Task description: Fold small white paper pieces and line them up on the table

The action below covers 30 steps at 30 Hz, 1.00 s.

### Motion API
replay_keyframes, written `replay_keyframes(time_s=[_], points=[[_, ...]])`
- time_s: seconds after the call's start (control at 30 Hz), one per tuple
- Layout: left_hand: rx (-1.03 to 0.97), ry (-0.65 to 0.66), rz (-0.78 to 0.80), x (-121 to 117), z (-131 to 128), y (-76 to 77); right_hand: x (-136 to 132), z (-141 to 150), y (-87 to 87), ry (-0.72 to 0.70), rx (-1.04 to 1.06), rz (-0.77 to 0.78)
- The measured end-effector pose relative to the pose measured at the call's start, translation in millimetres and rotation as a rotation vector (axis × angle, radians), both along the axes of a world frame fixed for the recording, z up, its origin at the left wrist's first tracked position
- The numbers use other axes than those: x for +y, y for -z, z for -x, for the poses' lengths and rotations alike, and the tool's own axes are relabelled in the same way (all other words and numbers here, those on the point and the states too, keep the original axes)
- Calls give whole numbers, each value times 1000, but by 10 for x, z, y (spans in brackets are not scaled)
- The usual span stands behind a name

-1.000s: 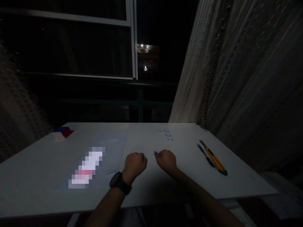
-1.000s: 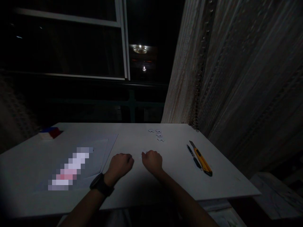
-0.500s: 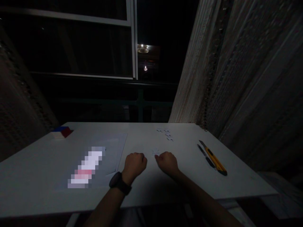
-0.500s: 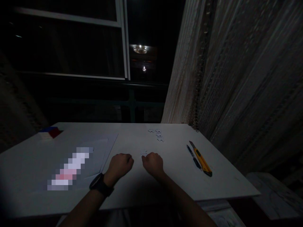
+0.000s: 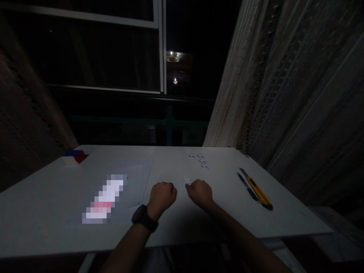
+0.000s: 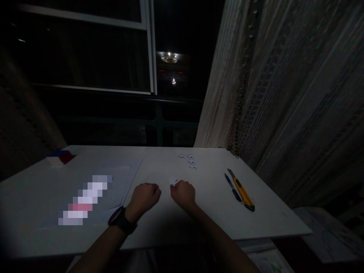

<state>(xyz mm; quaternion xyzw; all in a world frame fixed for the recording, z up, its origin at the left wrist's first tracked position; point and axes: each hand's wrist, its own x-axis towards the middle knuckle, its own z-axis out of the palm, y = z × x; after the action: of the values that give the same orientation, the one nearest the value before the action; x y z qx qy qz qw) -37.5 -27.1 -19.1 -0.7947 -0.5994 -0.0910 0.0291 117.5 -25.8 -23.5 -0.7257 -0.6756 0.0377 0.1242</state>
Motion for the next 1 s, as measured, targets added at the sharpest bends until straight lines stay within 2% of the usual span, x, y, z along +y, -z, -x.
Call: replay_keyframes(time_s=[0.17,0.43,0.67,0.87,1.0], points=[[-3,-9,0,-10,-3,-3,-28,-21,28,-38,-9,-11],[-9,-35,46,-38,-23,-64,57,20,-39,59,50,18],[-20,-16,46,-23,-10,-43,50,3,-20,43,54,33],[-9,-9,35,-12,-3,-15,143,-72,-47,38,202,93],[-1,11,13,-3,7,3,173,-84,-42,53,200,68]])
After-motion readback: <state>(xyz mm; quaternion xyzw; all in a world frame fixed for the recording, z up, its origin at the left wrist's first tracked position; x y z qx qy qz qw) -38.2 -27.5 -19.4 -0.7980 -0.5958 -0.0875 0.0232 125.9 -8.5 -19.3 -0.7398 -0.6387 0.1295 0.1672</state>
